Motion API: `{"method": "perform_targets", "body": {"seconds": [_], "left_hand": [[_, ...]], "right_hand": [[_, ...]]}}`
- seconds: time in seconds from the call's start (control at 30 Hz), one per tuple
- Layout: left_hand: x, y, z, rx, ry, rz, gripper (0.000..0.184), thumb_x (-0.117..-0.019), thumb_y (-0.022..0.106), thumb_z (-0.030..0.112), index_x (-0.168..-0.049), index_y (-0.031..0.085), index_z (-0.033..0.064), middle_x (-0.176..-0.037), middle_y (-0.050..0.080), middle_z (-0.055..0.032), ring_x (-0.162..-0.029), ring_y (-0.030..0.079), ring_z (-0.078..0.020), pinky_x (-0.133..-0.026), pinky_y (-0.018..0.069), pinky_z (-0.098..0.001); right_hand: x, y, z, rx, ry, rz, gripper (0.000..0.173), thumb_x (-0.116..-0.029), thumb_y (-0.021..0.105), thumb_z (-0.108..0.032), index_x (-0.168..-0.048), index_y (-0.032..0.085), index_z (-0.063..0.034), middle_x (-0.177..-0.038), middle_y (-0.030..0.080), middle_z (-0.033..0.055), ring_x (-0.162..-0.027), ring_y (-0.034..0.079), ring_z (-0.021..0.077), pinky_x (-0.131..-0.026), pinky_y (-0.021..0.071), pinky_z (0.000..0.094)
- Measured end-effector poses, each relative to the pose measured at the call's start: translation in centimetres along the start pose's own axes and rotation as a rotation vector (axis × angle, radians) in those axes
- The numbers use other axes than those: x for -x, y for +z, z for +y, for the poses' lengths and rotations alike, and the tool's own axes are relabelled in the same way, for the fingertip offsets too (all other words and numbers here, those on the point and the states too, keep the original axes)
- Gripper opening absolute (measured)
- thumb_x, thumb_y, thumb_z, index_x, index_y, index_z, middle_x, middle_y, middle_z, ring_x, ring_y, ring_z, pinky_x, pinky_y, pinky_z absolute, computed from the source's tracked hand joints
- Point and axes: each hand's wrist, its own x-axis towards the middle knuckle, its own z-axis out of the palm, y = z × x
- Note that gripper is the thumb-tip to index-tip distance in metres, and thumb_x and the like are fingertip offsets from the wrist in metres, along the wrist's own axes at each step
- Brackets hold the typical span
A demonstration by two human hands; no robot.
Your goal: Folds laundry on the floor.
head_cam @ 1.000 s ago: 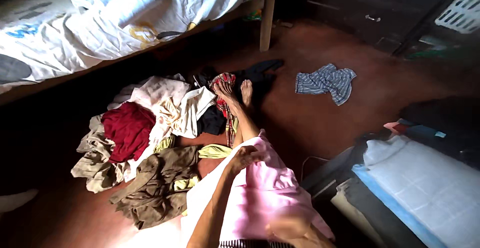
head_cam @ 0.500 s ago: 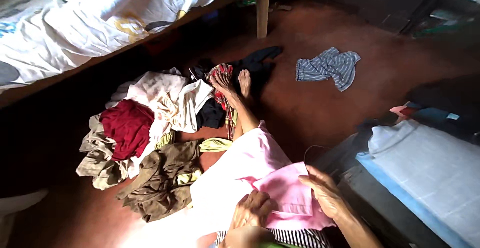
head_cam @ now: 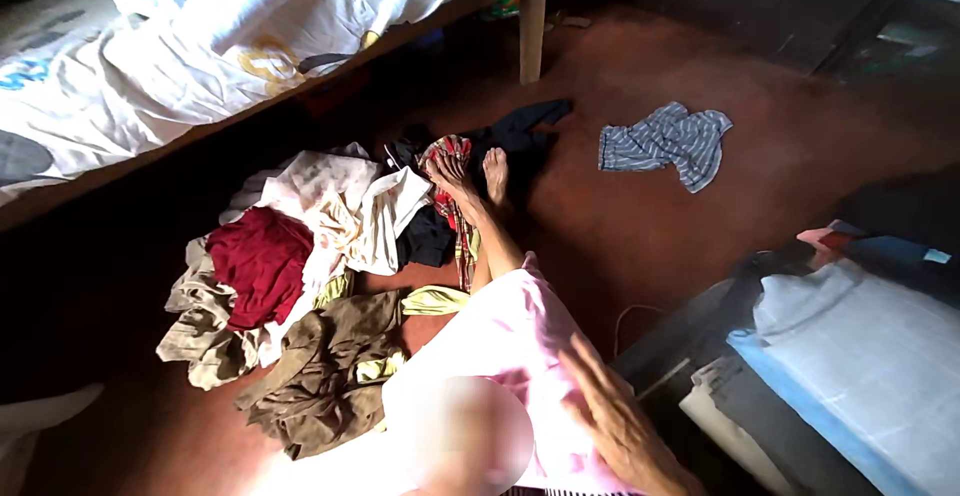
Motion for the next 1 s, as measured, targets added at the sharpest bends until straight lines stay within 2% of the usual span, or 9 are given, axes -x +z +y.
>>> {"method": "perform_targets", "body": {"seconds": [0.07,0.17,0.23,0.33,0.5,0.67,0.77,0.87,1.0], "left_hand": [[-0.8,-0.3,-1.3,0.050,-0.206,-0.100,0.039,-0.1022,0.055,0.037,-0.091,0.077,0.0072,-0.077,0.073,-0.0029,-0.071,0.071,-0.0148,-0.067,0.0589,-0.0401],[-4.1,-0.7,-3.7,0.075,-0.316,0.070,0.037,-0.1020,0.052,0.030,-0.089,0.072,0.0015,-0.067,0.065,-0.0037,-0.060,0.063,-0.0130,-0.061,0.0540,-0.0368],[-7.2,-0.8,-4.5,0.051,-0.293,0.069,0.034,-0.1029,0.052,0.025,-0.105,0.072,-0.0028,-0.086,0.072,-0.0112,-0.080,0.069,-0.0195,-0.077,0.0569,-0.0424],[-12.1,0.2,-5.2,0.004,-0.226,-0.003,0.036,-0.1019,0.055,0.023,-0.121,0.067,-0.0051,-0.118,0.069,-0.0216,-0.115,0.065,-0.0329,-0.101,0.0504,-0.0495],[-16.8,2.0,-6.4,0.027,-0.260,-0.244,0.050,-0.1018,0.057,0.038,-0.130,0.065,-0.0016,-0.130,0.065,-0.0214,-0.129,0.057,-0.0355,-0.113,0.0399,-0.0515],[-17.8,0.4,-7.8,0.256,-0.199,-0.314,0.028,-0.0950,0.067,0.025,-0.100,0.073,-0.0024,-0.092,0.071,-0.0094,-0.088,0.067,-0.0133,-0.087,0.0542,-0.0362],[-18.4,-0.6,-8.1,0.393,-0.257,-0.351,0.016,-0.0919,0.070,0.016,-0.092,0.069,0.0007,-0.083,0.066,-0.0001,-0.078,0.061,-0.0044,-0.079,0.0521,-0.0263],[-18.8,-0.1,-7.7,0.491,-0.299,-0.385,0.010,-0.0876,0.074,0.011,-0.090,0.068,0.0042,-0.078,0.066,0.0048,-0.073,0.062,-0.0020,-0.073,0.0532,-0.0234],[-19.0,-1.5,-7.5,0.522,-0.359,-0.537,0.012,-0.0842,0.078,0.013,-0.087,0.068,0.0076,-0.075,0.067,0.0061,-0.069,0.062,-0.0018,-0.068,0.0534,-0.0231]], "right_hand": [[-1.1,-1.4,-0.9,-0.245,0.150,-0.143,0.050,-0.1067,0.048,-0.029,-0.149,0.051,-0.0015,-0.155,0.049,0.0161,-0.145,0.044,0.0244,-0.122,0.0320,0.0426],[-5.6,-2.8,0.6,-0.542,0.477,-0.035,0.046,-0.1115,0.035,-0.025,-0.135,0.058,0.0071,-0.130,0.065,0.0240,-0.119,0.064,0.0302,-0.105,0.0487,0.0449],[-8.1,-0.8,4.5,-0.551,0.530,0.039,0.049,-0.1112,0.035,-0.032,-0.133,0.061,0.0037,-0.125,0.067,0.0219,-0.112,0.067,0.0306,-0.098,0.0518,0.0473],[-11.0,0.7,5.3,-0.371,0.528,-0.080,0.053,-0.1126,0.033,-0.034,-0.134,0.061,0.0064,-0.135,0.061,0.0277,-0.128,0.058,0.0369,-0.111,0.0421,0.0520],[-14.1,-7.3,-8.4,-0.400,0.467,-0.485,0.043,-0.1117,0.036,-0.016,-0.149,0.044,0.0035,-0.153,0.048,0.0212,-0.143,0.044,0.0244,-0.118,0.0320,0.0332],[-15.5,-0.3,6.0,-1.126,0.645,0.190,0.028,-0.1069,0.050,-0.019,-0.124,0.062,-0.0001,-0.108,0.070,0.0098,-0.096,0.067,0.0144,-0.085,0.0563,0.0340],[-16.5,-1.6,5.7,-1.470,0.584,0.443,0.043,-0.1108,0.033,-0.035,-0.129,0.058,-0.0049,-0.108,0.071,0.0044,-0.096,0.068,0.0095,-0.082,0.0588,0.0306],[-16.8,-1.3,5.9,-1.350,0.631,0.252,0.048,-0.1101,0.036,-0.040,-0.142,0.053,-0.0083,-0.125,0.068,0.0061,-0.111,0.065,0.0115,-0.095,0.0556,0.0339],[-18.9,-1.9,5.5,-1.041,0.764,0.103,0.017,-0.0994,0.064,-0.018,-0.110,0.064,-0.0049,-0.089,0.065,0.0040,-0.078,0.062,0.0106,-0.071,0.0533,0.0299]]}}
